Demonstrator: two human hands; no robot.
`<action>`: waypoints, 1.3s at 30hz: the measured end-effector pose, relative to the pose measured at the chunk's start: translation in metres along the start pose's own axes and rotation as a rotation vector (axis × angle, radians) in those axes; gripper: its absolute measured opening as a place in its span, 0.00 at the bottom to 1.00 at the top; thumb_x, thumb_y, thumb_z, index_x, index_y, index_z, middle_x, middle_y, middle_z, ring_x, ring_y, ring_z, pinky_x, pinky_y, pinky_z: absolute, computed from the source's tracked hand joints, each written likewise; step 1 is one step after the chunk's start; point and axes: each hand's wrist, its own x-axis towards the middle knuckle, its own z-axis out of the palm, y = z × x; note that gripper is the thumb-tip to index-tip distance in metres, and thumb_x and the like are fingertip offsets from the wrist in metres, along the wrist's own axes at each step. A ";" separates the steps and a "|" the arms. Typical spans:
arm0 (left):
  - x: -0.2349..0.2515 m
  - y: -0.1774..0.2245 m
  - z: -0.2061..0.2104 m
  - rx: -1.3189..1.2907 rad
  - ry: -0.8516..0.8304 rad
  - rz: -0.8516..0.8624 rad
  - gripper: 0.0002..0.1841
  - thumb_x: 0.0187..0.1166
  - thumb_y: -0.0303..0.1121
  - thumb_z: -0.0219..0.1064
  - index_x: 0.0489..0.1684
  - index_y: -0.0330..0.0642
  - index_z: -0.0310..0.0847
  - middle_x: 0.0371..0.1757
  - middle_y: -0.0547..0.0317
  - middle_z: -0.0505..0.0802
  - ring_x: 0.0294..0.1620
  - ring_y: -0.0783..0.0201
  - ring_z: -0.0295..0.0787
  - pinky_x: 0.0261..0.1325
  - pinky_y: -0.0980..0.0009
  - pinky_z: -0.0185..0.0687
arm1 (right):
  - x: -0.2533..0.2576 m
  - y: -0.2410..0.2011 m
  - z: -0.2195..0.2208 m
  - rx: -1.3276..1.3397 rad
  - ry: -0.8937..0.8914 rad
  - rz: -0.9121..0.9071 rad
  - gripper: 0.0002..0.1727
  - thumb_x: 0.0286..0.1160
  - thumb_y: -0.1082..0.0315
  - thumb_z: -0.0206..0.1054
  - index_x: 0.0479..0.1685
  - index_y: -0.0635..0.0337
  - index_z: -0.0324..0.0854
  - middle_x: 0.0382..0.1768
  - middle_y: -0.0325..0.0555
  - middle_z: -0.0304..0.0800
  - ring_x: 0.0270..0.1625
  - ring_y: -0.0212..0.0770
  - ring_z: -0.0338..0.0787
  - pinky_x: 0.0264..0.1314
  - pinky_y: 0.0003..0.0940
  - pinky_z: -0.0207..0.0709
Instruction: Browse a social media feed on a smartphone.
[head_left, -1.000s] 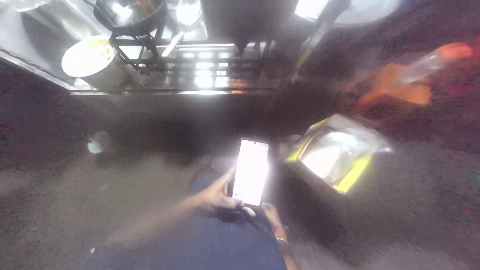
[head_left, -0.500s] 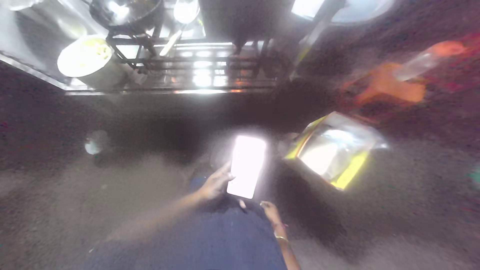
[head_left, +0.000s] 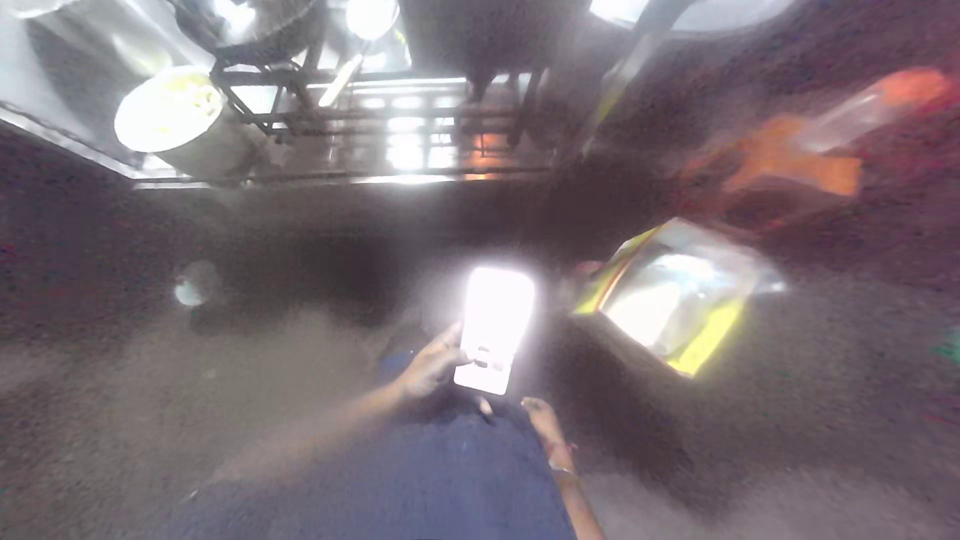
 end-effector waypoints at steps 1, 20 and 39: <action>0.000 0.001 0.000 0.014 -0.004 0.008 0.28 0.83 0.27 0.45 0.85 0.43 0.48 0.61 0.61 0.89 0.56 0.64 0.91 0.54 0.62 0.92 | 0.000 -0.001 0.000 0.002 -0.003 0.004 0.18 0.85 0.65 0.65 0.65 0.69 0.83 0.59 0.64 0.89 0.62 0.55 0.89 0.69 0.53 0.79; 0.003 0.002 0.002 0.054 0.047 0.006 0.26 0.82 0.21 0.45 0.81 0.42 0.52 0.56 0.62 0.91 0.52 0.66 0.93 0.49 0.66 0.93 | -0.019 -0.074 -0.017 0.028 -0.012 -0.201 0.20 0.77 0.71 0.71 0.66 0.64 0.82 0.53 0.58 0.92 0.51 0.49 0.94 0.59 0.48 0.87; 0.002 0.002 -0.001 0.039 -0.006 0.021 0.33 0.71 0.15 0.51 0.80 0.42 0.53 0.59 0.59 0.90 0.51 0.62 0.93 0.44 0.61 0.94 | -0.212 -0.288 -0.054 0.684 0.001 -1.216 0.18 0.80 0.60 0.67 0.62 0.61 0.83 0.52 0.36 0.92 0.51 0.29 0.90 0.53 0.25 0.86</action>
